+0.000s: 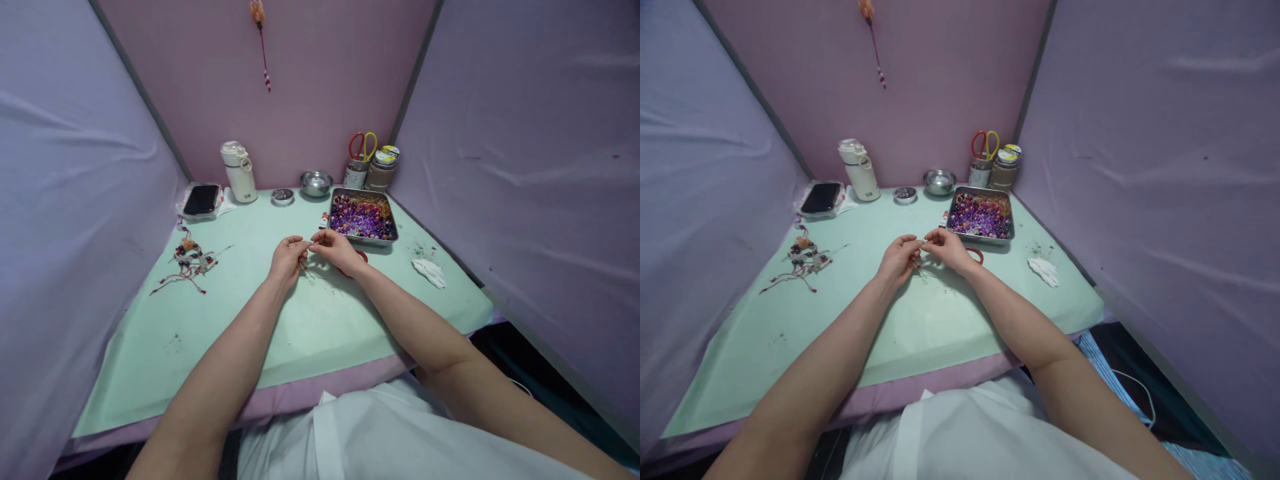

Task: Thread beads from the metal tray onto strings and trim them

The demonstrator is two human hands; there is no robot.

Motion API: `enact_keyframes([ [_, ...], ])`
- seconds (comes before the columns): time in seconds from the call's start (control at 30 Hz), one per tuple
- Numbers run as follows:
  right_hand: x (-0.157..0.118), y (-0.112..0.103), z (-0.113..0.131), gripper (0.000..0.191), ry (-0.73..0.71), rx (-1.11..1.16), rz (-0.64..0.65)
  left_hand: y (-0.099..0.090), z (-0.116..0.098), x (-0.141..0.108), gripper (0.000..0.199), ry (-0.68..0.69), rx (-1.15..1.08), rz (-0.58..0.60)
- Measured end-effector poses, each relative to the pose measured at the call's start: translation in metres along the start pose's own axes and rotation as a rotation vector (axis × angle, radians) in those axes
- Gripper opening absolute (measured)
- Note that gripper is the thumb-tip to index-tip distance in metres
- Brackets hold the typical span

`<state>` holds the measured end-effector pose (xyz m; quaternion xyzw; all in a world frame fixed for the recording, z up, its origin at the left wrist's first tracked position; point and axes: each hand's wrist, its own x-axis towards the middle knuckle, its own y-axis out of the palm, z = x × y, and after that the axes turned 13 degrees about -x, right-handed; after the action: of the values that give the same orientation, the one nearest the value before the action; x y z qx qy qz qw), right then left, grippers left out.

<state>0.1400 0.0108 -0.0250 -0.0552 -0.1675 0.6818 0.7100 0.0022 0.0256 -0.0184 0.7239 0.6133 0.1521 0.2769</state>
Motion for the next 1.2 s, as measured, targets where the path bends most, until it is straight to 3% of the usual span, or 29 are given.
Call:
enact_keyframes([
  [0.23,-0.002,0.001,0.004,0.034,0.122,0.162,0.041,0.001,0.000,-0.002,0.038,0.067,-0.003,0.039],
  [0.73,0.000,-0.001,0.001,0.030,-0.050,0.007,0.012,0.001,-0.001,-0.001,0.041,0.009,-0.013,0.021],
  [1.2,-0.007,0.000,0.014,0.032,0.220,0.356,0.036,0.002,0.001,-0.003,0.036,0.081,-0.014,0.066],
])
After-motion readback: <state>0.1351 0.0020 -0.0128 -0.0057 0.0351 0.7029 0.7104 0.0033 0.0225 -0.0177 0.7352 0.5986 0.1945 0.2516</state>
